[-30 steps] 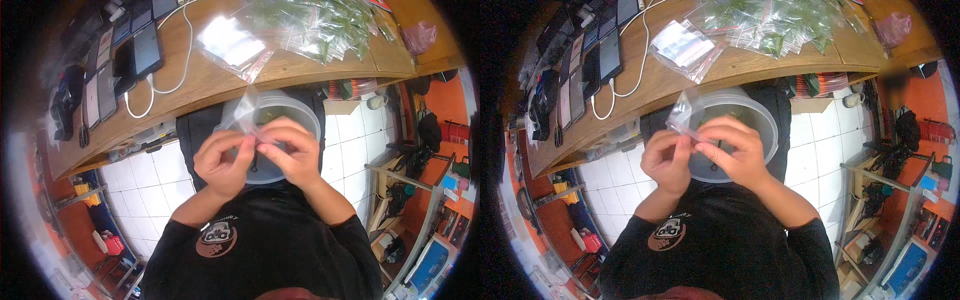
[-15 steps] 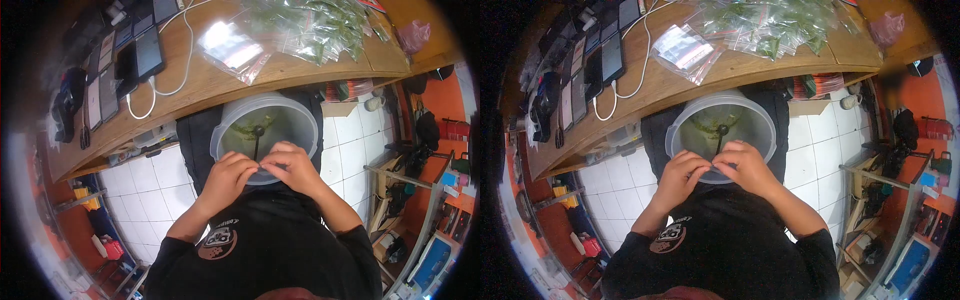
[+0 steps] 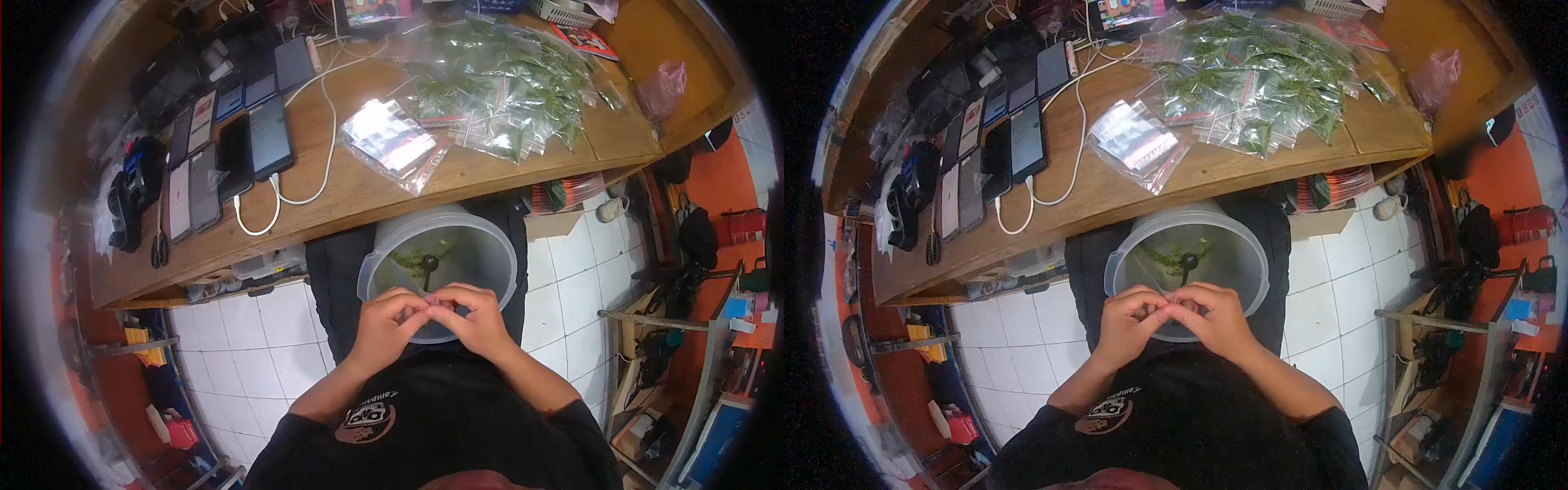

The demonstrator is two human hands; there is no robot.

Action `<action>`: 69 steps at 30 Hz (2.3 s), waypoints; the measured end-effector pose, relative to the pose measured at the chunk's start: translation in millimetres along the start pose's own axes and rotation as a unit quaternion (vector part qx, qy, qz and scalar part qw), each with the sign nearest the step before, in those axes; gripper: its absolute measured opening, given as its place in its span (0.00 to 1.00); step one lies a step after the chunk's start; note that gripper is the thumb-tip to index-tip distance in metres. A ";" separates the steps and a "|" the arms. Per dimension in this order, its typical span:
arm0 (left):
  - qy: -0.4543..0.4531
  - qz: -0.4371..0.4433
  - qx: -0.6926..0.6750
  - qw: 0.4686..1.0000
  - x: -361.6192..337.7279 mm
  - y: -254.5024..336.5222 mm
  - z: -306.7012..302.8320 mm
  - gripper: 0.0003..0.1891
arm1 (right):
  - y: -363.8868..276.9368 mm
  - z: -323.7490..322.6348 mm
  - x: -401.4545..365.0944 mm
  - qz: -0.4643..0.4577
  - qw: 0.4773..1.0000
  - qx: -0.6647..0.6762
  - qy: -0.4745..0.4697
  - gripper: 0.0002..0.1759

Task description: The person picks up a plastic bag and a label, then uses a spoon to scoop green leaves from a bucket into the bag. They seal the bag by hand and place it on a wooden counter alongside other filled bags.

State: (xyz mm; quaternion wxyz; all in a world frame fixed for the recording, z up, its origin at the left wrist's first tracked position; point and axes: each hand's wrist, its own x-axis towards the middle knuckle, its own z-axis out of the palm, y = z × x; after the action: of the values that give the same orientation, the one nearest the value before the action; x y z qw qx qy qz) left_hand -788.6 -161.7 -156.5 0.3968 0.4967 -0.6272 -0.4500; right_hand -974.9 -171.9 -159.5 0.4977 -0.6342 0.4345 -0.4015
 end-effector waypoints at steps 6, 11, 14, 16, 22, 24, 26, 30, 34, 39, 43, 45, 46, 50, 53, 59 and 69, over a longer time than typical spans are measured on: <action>0.005 -0.024 -0.046 0.999 -0.5 -2.0 3.5 0.04 | -9.7 -9.5 3.0 0.099 0.994 -0.002 -0.035 0.07; 0.075 0.144 0.130 0.978 -3.1 -7.5 11.2 0.06 | 6.3 1.6 -2.9 0.098 0.991 -0.094 -0.011 0.10; 0.101 0.180 0.198 0.958 -3.7 -10.5 13.0 0.08 | 15.9 9.8 -9.4 0.128 0.987 -0.081 0.043 0.10; 0.094 0.180 0.210 0.956 -3.3 -11.3 14.4 0.09 | 21.6 17.6 -4.9 0.130 0.988 0.003 0.078 0.09; 0.078 0.267 0.210 0.937 0.0 -5.4 22.0 0.10 | 35.4 24.5 -4.0 0.137 0.982 0.073 0.109 0.10; 0.073 0.139 0.151 0.976 4.3 -2.9 23.0 0.09 | 46.3 30.9 -4.7 0.139 0.979 0.050 0.140 0.13; 0.052 0.113 0.123 0.985 7.1 -7.7 23.0 0.09 | 61.7 37.7 -7.5 0.085 0.975 0.062 0.198 0.19; -0.019 0.082 0.104 0.991 13.3 -11.1 24.2 0.07 | 51.5 37.4 -3.6 0.095 0.964 0.079 0.236 0.21; 0.011 0.080 0.102 0.992 18.1 -15.0 31.8 0.07 | 60.2 34.5 -1.8 0.087 0.946 0.095 0.297 0.24; 0.097 0.146 0.196 0.965 17.3 -17.7 43.2 0.08 | 59.8 33.2 11.9 0.056 0.935 0.082 0.340 0.23; 0.064 0.282 0.188 0.939 18.9 -17.7 51.8 0.09 | 52.4 21.7 22.6 0.035 0.944 0.086 0.315 0.21; 0.089 0.267 0.191 0.940 19.8 -19.5 53.2 0.10 | 53.1 21.1 25.1 0.010 0.933 0.045 0.357 0.19; 0.089 0.267 0.191 0.940 20.3 -19.0 53.0 0.10 | 50.4 21.2 25.7 0.010 0.933 0.045 0.357 0.19; 0.148 0.129 0.186 0.963 29.0 -12.6 46.8 0.10 | 45.0 27.1 24.0 -0.039 0.948 0.094 0.301 0.17; 0.148 0.080 0.141 0.976 33.9 -16.8 45.5 0.09 | 46.6 27.1 22.3 -0.054 0.957 0.091 0.269 0.16; 0.132 0.004 0.066 0.989 34.0 -14.0 36.1 0.09 | 44.0 30.2 22.6 -0.063 0.961 0.095 0.253 0.16; -0.062 0.280 0.159 0.945 31.2 -12.8 4.8 0.27 | 25.5 3.8 14.4 0.125 0.949 0.253 0.142 0.15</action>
State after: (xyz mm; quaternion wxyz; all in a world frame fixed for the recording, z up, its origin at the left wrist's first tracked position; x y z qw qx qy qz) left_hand -795.7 -192.8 -168.5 0.3827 0.3284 -0.8281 -0.2450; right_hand -970.9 -187.7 -184.1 0.6214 -0.3641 0.4607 -0.5188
